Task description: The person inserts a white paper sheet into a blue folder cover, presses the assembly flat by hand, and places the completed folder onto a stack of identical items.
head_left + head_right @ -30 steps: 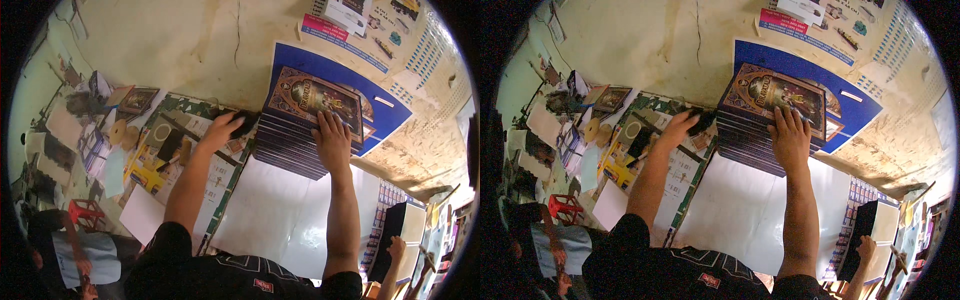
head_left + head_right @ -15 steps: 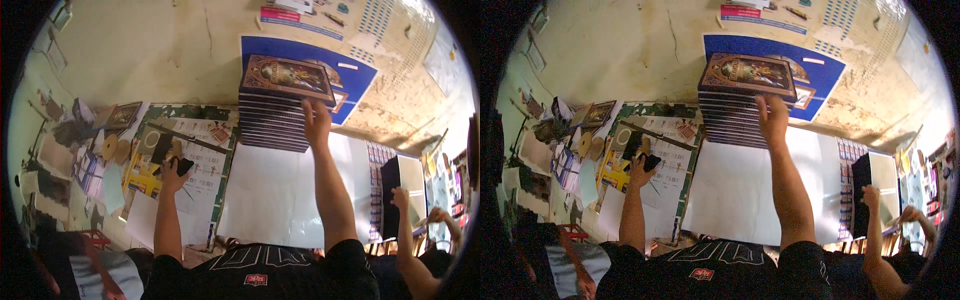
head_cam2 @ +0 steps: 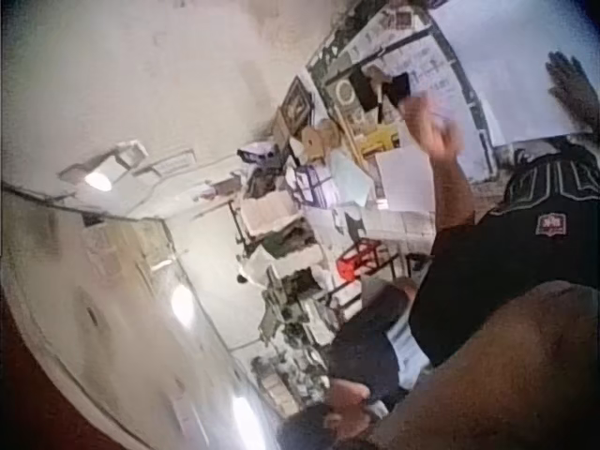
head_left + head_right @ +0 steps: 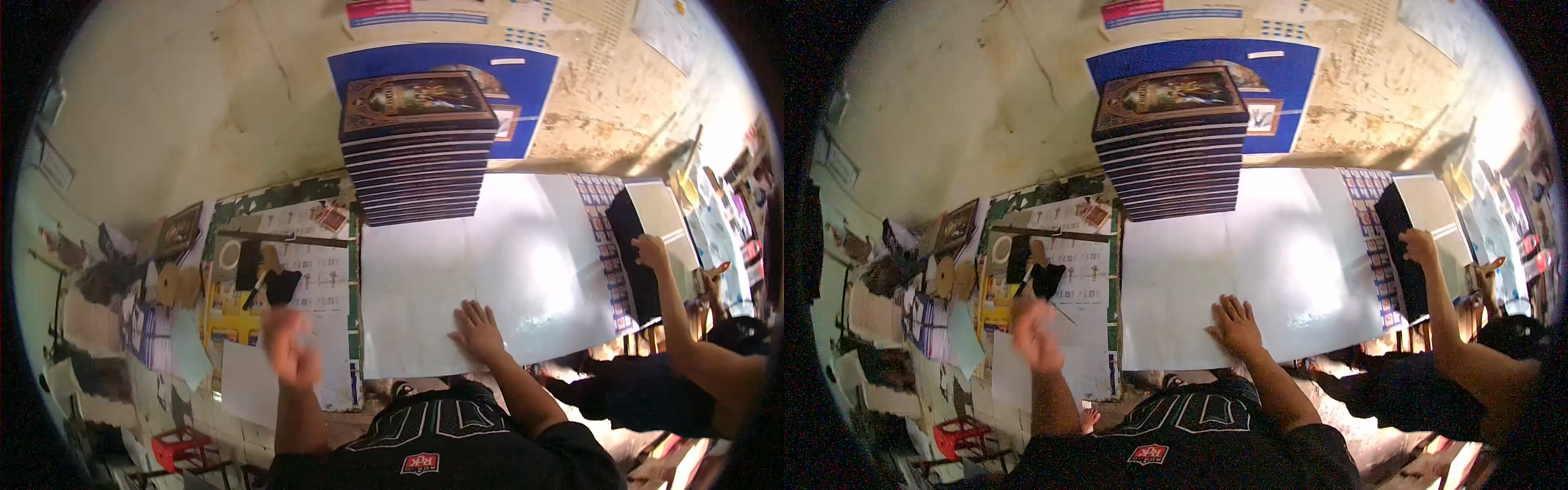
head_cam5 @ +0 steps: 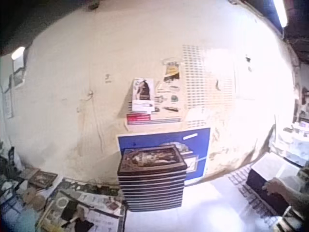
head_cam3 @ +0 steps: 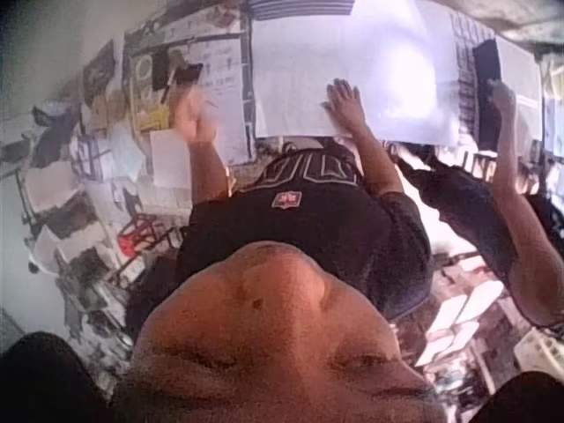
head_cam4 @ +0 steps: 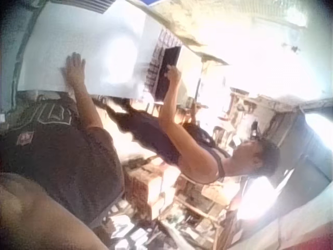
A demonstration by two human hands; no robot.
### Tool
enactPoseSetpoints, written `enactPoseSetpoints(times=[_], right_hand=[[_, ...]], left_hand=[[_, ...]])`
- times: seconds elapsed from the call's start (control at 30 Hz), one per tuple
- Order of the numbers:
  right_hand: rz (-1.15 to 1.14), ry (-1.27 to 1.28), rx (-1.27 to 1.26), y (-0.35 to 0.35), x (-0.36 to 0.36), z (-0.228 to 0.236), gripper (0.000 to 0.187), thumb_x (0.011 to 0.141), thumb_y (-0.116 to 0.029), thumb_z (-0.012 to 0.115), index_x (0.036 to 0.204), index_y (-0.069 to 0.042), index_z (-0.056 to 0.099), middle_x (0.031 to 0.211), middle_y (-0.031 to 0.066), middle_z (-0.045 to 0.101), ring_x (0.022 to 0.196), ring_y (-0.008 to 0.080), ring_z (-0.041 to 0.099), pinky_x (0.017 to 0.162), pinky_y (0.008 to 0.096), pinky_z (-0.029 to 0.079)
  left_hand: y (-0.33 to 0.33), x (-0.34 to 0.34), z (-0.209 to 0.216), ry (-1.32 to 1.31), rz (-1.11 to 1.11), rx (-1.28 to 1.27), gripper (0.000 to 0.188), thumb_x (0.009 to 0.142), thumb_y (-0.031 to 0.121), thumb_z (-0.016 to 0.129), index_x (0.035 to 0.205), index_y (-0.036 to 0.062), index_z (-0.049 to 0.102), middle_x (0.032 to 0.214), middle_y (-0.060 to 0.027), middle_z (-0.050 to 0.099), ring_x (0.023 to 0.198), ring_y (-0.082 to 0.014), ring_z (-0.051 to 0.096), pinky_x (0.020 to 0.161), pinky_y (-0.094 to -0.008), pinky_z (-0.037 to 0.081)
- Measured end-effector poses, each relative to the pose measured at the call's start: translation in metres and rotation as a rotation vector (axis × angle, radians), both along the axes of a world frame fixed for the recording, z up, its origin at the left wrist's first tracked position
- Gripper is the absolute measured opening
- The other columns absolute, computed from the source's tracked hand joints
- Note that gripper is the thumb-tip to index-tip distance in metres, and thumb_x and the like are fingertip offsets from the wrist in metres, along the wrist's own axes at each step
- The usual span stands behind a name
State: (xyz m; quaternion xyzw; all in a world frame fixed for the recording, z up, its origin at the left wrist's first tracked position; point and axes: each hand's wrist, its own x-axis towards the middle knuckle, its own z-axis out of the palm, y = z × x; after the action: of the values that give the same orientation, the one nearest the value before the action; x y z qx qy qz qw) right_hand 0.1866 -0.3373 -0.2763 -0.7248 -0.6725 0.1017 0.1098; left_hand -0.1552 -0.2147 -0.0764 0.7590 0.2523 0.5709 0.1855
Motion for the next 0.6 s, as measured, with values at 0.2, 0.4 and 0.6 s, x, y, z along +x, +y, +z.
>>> enactPoseSetpoints(times=[0.2, 0.4, 0.6], right_hand=[[-0.024, 0.015, 0.091, 0.001, -0.009, -0.005, 0.061, 0.095, -0.049, 0.047, 0.135, -0.002, 0.048, 0.150, 0.0133, 0.037, 0.141, 0.0312, 0.029, 0.116, 0.0506, 0.019], [-0.053, 0.009, 0.106, 0.003, -0.009, -0.005, 0.058, 0.095, -0.047, 0.049, 0.134, -0.004, 0.049, 0.148, 0.0122, 0.040, 0.140, 0.0294, 0.031, 0.116, 0.0494, 0.020], [-0.072, -0.007, 0.110, 0.004, -0.010, -0.010, 0.056, 0.094, -0.046, 0.052, 0.133, -0.005, 0.050, 0.148, 0.0106, 0.041, 0.140, 0.0280, 0.031, 0.116, 0.0490, 0.021]], left_hand=[[-0.097, 0.028, 0.172, -0.567, -0.460, 0.957, 0.035, 0.089, 0.048, 0.061, 0.088, 0.0169, 0.044, 0.083, 0.0005, 0.053, 0.066, -0.0133, 0.050, 0.064, -0.0326, 0.039], [-0.092, 0.043, 0.154, -0.377, -0.352, 0.894, 0.031, 0.095, 0.041, 0.052, 0.081, 0.0153, 0.043, 0.069, 0.0052, 0.048, 0.050, -0.0095, 0.039, 0.050, -0.0291, 0.026], [-0.090, 0.044, 0.155, -0.503, -0.386, 1.034, 0.032, 0.096, 0.041, 0.047, 0.078, 0.0148, 0.043, 0.068, 0.0053, 0.047, 0.046, -0.0092, 0.040, 0.048, -0.0294, 0.026]])
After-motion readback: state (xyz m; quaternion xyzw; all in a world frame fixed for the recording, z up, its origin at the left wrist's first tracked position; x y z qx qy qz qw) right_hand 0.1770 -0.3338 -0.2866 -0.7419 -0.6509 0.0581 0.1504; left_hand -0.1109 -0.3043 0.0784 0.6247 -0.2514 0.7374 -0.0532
